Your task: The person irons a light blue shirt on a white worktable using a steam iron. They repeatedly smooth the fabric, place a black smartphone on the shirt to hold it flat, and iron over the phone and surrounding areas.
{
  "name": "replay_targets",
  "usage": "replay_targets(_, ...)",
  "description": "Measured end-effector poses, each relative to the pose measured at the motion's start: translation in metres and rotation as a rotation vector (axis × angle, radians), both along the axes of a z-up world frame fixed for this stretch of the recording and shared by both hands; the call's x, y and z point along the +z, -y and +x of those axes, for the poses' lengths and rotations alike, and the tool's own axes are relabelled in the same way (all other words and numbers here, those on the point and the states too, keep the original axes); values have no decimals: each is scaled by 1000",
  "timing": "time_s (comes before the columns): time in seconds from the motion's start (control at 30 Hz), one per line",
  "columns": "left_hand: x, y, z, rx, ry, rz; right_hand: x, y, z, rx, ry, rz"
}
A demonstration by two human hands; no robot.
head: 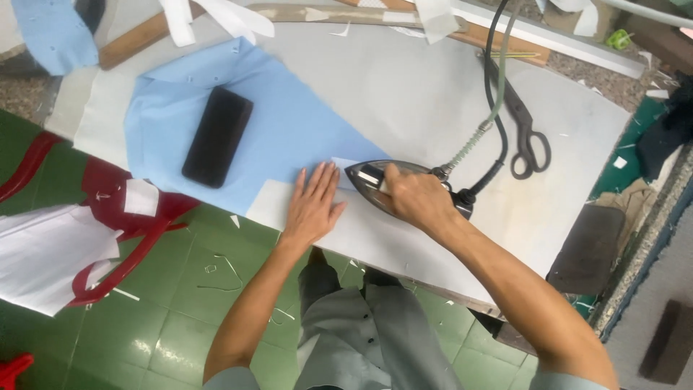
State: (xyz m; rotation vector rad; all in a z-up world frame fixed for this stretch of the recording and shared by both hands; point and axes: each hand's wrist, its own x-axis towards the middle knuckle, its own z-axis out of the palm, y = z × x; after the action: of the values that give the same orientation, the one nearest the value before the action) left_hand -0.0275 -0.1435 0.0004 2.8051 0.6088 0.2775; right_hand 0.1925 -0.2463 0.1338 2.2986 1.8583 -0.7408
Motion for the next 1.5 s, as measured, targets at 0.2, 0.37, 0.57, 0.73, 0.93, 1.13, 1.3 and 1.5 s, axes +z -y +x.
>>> replay_targets(0.2, -14, 2, -5, -7, -79, -5, 20, 26, 14, -13, 50, -31)
replay_targets(0.37, -9, 2, -3, 4, -93, -9, 28, 26, 15, -16, 45, -28)
replay_targets(0.57, -17, -7, -10, 11, -18, 0, 24, 16, 14, 0, 41, -11)
replay_targets(0.73, 15, -81, -45, 205, 86, 148, 21, -16, 3, 47, 31, -3)
replay_targets(0.93, 20, -156, -85, 504, 33, 193, 30, -73, -27, 156, 35, 17)
replay_targets(1.13, 10, -161, -86, 525, 31, 294, 8, -91, -28, 124, -69, 35)
replay_targets(1.3, 5, -159, -88, 548, 27, 351, 28, -92, -26, 50, -263, 120)
replay_targets(1.5, 17, -130, -75, 670, -12, 245, 36, -91, -28, 236, -112, 38)
